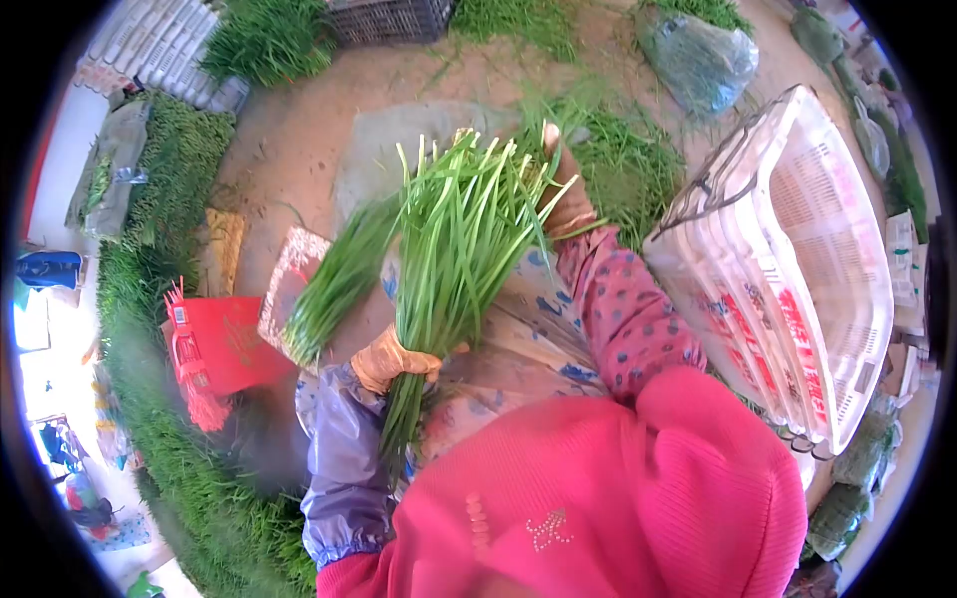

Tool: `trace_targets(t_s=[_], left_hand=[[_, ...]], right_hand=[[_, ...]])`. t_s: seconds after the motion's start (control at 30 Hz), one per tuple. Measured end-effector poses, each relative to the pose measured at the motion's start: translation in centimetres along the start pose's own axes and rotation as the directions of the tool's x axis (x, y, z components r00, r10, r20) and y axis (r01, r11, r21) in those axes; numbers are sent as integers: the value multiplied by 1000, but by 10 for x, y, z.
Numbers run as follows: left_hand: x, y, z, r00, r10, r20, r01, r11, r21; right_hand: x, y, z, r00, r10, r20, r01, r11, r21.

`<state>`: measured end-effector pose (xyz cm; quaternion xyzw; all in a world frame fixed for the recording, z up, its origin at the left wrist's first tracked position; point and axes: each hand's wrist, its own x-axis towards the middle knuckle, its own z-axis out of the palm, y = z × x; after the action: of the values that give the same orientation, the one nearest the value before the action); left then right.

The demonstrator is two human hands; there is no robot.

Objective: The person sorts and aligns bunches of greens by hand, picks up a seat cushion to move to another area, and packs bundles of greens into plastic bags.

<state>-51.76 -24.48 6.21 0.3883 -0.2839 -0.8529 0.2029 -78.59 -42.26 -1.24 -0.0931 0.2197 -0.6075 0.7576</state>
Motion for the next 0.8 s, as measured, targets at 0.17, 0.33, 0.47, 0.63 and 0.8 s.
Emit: trace_targets(t_s=[0.17,0.33,0.47,0.63,0.8], left_hand=[[-1,-15,4,999,-43,-29,43,999,-12],[-22,-28,0,995,-59,-77,60,998,13],[-38,-38,0,977,-160,-140,159,987,-18],[-45,-33,3,984,-92,-151,70,987,-143],[-36,-19,8,990,8,-138,-28,989,-145]], right_hand=[[14,-24,-2,973,-4,-231,-129,820,-557],[41,-55,-21,908,-223,-354,-126,662,-739],[59,-102,-31,882,-352,-313,6,673,-740],[22,-113,6,981,-168,-93,-16,412,-911],[-72,-21,62,947,320,8,105,-286,-952]])
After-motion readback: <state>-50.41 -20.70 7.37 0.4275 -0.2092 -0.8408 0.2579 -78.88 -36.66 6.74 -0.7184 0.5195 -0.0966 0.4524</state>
